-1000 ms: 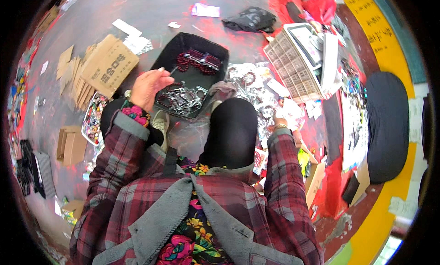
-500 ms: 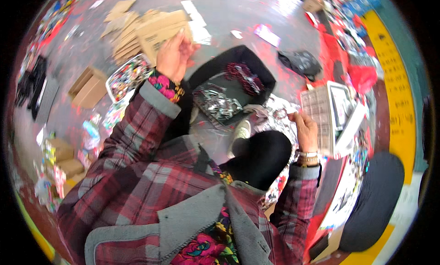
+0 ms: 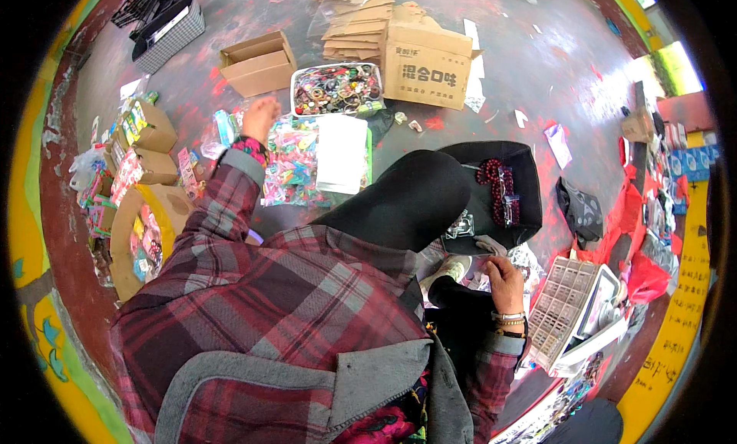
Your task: The person sits on the floor and packs red beaded bracelets into small clear plastic bags. They pick up a bracelet, place it into a bag, and seal it before moving to the next item.
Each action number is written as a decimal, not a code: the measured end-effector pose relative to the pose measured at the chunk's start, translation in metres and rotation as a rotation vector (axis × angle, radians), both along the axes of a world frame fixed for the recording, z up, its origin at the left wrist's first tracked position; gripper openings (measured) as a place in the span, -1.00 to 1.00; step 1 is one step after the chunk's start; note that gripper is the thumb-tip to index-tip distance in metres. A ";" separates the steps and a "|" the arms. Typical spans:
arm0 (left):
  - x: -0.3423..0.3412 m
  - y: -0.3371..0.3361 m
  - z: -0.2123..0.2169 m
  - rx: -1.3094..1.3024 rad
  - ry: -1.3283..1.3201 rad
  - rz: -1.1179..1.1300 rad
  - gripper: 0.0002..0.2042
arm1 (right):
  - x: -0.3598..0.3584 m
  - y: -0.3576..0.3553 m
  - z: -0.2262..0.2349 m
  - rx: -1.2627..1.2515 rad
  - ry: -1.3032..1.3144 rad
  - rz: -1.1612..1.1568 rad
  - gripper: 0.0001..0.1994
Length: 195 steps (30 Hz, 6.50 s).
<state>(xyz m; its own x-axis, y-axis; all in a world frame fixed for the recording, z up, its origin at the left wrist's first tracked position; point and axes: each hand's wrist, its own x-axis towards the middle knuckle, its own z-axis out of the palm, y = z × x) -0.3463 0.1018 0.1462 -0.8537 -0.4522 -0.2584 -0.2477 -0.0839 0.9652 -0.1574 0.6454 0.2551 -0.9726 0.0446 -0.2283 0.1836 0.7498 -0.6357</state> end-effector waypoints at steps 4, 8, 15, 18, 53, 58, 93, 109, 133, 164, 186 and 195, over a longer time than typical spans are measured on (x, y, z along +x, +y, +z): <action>0.028 0.028 -0.035 0.078 -0.115 -0.076 -0.77 | -0.004 -0.008 0.004 0.042 -0.018 0.053 -0.82; 0.011 0.086 -0.014 0.059 -0.134 -0.261 -0.76 | -0.008 -0.016 0.008 0.110 0.035 0.118 -0.81; -0.042 0.189 0.092 -0.146 0.326 -0.726 -0.65 | 0.004 -0.022 0.000 0.160 -0.061 0.178 -0.79; -0.068 0.245 0.146 -0.188 0.465 -0.824 -0.65 | 0.018 -0.033 -0.004 0.206 -0.076 0.219 -0.81; -0.083 0.569 -0.194 -0.959 -0.155 -1.664 -0.49 | -0.037 0.049 0.008 0.149 -0.152 0.258 -0.83; -0.093 0.588 -0.199 -0.959 -0.357 -1.671 -0.37 | -0.047 0.075 0.004 0.140 -0.255 0.247 -0.80; -0.061 0.558 -0.005 0.734 -0.269 -1.159 -0.85 | -0.051 0.152 -0.143 0.122 -0.315 -0.511 -0.79; 0.046 0.413 0.135 0.874 -0.505 -1.356 -0.38 | -0.063 0.001 0.060 -0.762 0.561 -0.451 -0.93; 0.035 0.430 0.186 -0.360 1.166 -1.402 -0.85 | -0.104 0.011 -0.053 -1.741 0.618 -0.524 -0.73; 0.019 0.443 0.151 0.762 -0.070 -1.489 -0.67 | -0.078 0.027 0.054 0.625 0.628 -0.230 -0.87; 0.023 0.445 0.147 0.356 0.298 -1.578 -0.79 | -0.076 0.026 0.046 0.655 0.581 -0.148 -0.87; 0.008 0.442 0.147 0.657 0.211 -1.537 -0.86 | -0.078 0.030 0.065 0.150 0.526 -0.087 -0.77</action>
